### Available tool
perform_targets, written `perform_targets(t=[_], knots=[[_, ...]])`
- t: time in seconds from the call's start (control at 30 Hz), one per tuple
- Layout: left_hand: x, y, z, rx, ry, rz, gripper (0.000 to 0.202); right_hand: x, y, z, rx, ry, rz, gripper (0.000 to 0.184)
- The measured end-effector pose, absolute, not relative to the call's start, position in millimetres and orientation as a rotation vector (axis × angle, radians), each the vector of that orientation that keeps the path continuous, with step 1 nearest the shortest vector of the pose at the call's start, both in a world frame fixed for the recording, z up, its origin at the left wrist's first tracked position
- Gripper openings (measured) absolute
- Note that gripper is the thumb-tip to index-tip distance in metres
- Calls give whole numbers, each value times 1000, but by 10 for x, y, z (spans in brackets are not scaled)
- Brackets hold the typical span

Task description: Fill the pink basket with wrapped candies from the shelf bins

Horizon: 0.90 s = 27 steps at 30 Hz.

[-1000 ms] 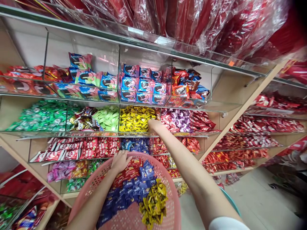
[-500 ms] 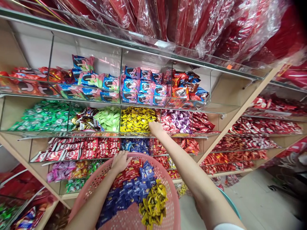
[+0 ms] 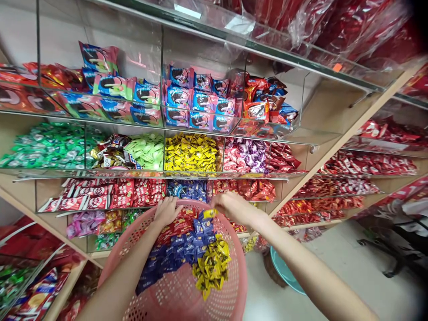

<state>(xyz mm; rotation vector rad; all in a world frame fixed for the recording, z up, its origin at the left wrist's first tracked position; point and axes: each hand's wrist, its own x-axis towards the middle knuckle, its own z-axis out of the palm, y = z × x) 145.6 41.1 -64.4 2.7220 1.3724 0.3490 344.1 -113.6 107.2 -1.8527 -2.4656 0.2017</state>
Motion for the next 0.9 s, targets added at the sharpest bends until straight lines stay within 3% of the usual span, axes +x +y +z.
perform_targets(t=[0.23,0.4,0.57,0.8,0.9], knots=[[1460,403,-625,2684,1383,322,43,3542,-1512,319,-2042,-2530,659,35],[1464,411,-628,2719,1386,323,43,3549,-1598,286,-2189,-2536,743,39],[1465,416,-646,2720,1380,349,43,3537,-1610,261,-2317,-2502,720,31],[1464,419,-653,2703,1391,339,42,3653,-1567,89,-2311,-2234,978,24],[1463,420,-658,2716,1383,345,41,3659,-1556,30,-2306,-2245,903,25]])
